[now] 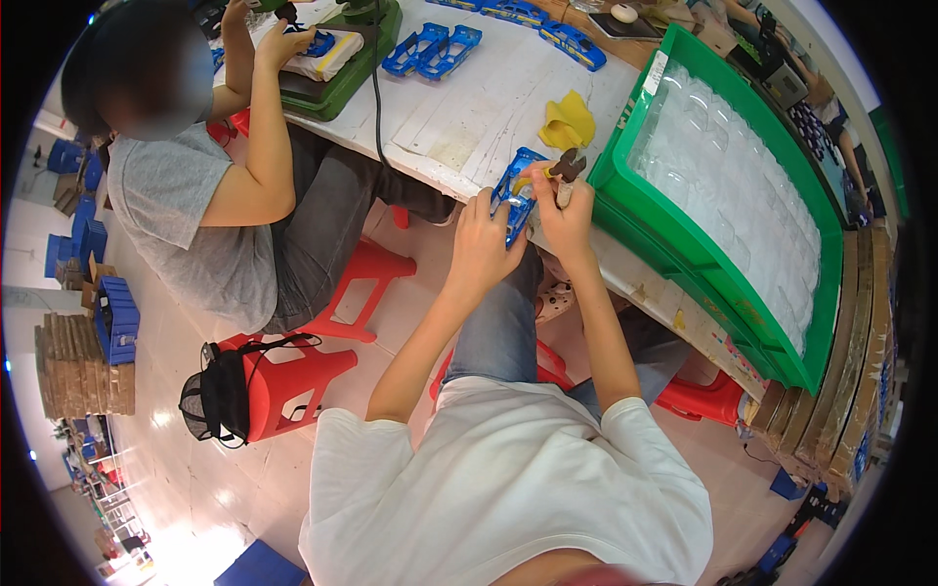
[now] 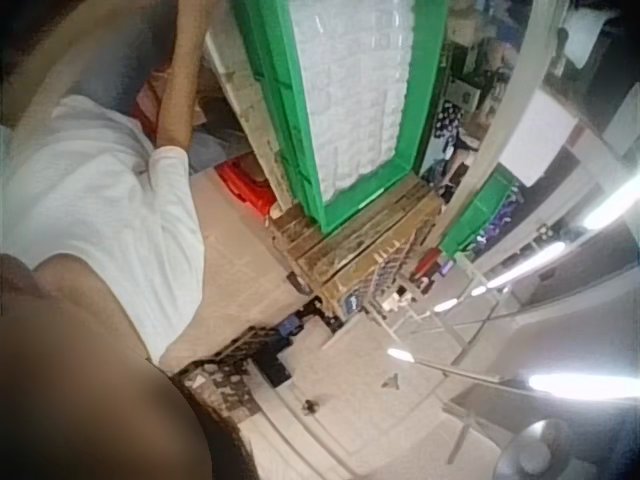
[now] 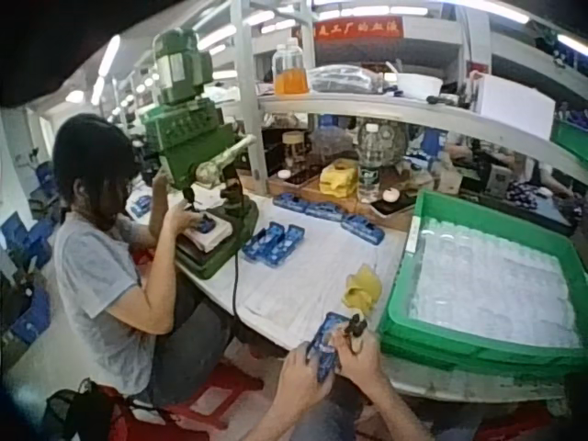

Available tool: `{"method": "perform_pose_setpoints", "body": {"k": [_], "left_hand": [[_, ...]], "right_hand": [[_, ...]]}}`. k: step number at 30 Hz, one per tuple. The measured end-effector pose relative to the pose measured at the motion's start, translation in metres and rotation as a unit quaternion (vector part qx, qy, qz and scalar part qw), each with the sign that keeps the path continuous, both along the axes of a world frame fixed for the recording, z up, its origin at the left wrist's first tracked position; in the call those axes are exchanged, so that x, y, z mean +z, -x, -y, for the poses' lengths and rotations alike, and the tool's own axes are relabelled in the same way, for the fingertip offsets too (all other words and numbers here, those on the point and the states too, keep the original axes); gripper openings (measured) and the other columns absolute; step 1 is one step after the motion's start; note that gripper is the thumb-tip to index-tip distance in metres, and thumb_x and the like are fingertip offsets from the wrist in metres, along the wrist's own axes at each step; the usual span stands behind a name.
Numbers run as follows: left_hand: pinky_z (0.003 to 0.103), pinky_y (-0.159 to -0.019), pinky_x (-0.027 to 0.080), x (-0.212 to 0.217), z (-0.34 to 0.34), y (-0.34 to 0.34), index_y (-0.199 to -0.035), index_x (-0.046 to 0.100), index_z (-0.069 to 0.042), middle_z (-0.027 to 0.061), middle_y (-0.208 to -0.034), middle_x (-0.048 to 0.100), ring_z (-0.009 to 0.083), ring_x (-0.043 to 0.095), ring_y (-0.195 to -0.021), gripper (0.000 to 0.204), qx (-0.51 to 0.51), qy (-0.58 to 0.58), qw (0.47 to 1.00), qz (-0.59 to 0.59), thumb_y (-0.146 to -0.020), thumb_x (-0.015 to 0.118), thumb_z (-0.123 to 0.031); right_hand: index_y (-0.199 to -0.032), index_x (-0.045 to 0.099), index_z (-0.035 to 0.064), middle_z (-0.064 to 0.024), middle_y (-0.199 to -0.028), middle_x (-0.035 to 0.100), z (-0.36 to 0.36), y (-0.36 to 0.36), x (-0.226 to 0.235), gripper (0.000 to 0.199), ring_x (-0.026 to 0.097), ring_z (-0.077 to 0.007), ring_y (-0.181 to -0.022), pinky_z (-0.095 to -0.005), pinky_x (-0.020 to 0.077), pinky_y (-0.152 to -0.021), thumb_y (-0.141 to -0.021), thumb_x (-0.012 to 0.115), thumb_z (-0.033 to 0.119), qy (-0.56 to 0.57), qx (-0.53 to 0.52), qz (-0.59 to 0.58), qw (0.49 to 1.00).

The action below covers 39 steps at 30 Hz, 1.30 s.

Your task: The person assembles toy cars by picking transparent plastic window pieces from a tray and pressing them into the toy car body shells by hand.

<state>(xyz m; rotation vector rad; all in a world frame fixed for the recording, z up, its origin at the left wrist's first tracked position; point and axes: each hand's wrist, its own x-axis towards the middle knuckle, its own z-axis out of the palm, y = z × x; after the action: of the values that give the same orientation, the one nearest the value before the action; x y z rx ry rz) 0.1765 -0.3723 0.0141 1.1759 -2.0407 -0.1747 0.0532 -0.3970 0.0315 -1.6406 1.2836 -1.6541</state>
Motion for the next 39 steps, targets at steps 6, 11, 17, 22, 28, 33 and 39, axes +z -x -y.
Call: {"method": "perform_pose_setpoints", "body": {"k": [6,11,17,22,28,33,39], "left_hand": [[0.038,-0.073,0.040,0.002,-0.003,0.003,-0.084,0.054,0.007,0.0208,-0.093,0.045,0.0332,0.047,-0.085,0.030,0.018,-0.007,1.000,-0.006,-0.064,0.063,-0.013],[0.037,-0.073,0.039,0.002,-0.004,0.005,-0.083,0.053,0.008,0.0192,-0.090,0.044,0.0324,0.046,-0.084,0.031,0.024,-0.006,1.000,0.009,-0.063,0.063,-0.013],[0.037,-0.072,0.039,0.000,-0.003,0.003,-0.082,0.053,0.008,0.0180,-0.087,0.043,0.0317,0.045,-0.083,0.031,0.030,-0.004,0.999,0.010,-0.062,0.063,-0.013],[0.038,-0.072,0.039,0.001,-0.002,0.004,-0.082,0.053,0.008,0.0180,-0.086,0.043,0.0316,0.045,-0.082,0.031,0.013,-0.029,0.999,0.012,-0.063,0.063,-0.014],[0.037,-0.071,0.039,0.002,-0.003,0.005,-0.081,0.053,0.008,0.0174,-0.085,0.043,0.0309,0.045,-0.082,0.030,0.016,-0.027,1.000,0.002,-0.063,0.063,-0.014],[0.039,-0.070,0.041,-0.001,-0.002,0.002,-0.080,0.055,0.006,0.0202,-0.087,0.045,0.0338,0.047,-0.081,0.028,0.022,-0.038,0.999,0.008,-0.063,0.064,-0.013],[0.036,-0.070,0.040,0.002,-0.002,0.005,-0.081,0.053,0.009,0.0171,-0.084,0.042,0.0298,0.046,-0.081,0.031,0.017,-0.037,0.999,0.021,-0.063,0.062,-0.014]], "right_hand": [[-0.076,0.058,0.0004,-0.0095,-0.065,0.060,0.001,-0.002,-0.001,0.018,0.057,-0.0180,-0.054,-0.0281,0.0418,-0.049,-0.082,0.057,0.017,-0.001,-0.015,-0.045,0.999],[-0.074,0.057,0.0005,-0.0109,-0.065,0.060,-0.001,-0.006,-0.002,0.015,0.057,-0.0194,-0.055,-0.0282,0.0419,-0.049,-0.081,0.056,0.013,0.019,-0.024,-0.096,0.995],[-0.074,0.057,0.0001,-0.0102,-0.064,0.059,-0.003,-0.008,0.016,0.012,0.057,-0.0186,-0.055,-0.0269,0.0424,-0.050,-0.081,0.054,0.009,0.042,0.004,-0.020,0.999],[-0.075,0.058,0.0005,-0.0105,-0.064,0.058,0.007,-0.010,0.003,0.011,0.057,-0.0187,-0.056,-0.0287,0.0416,-0.050,-0.080,0.055,0.010,0.020,0.007,-0.104,0.994],[-0.072,0.058,0.0014,-0.0105,-0.063,0.058,0.002,-0.008,0.017,0.014,0.056,-0.0222,-0.053,-0.0297,0.0409,-0.048,-0.080,0.057,0.013,0.052,-0.025,-0.086,0.995],[-0.071,0.057,0.0012,-0.0111,-0.062,0.057,0.007,-0.007,0.015,0.017,0.055,-0.0238,-0.052,-0.0306,0.0399,-0.047,-0.080,0.056,0.016,0.019,-0.002,-0.145,0.989],[-0.066,0.057,0.0017,-0.0096,-0.063,0.055,0.013,-0.005,-0.003,0.015,0.054,-0.0257,-0.057,-0.0326,0.0404,-0.052,-0.078,0.056,0.012,0.036,-0.055,-0.184,0.981]]}}
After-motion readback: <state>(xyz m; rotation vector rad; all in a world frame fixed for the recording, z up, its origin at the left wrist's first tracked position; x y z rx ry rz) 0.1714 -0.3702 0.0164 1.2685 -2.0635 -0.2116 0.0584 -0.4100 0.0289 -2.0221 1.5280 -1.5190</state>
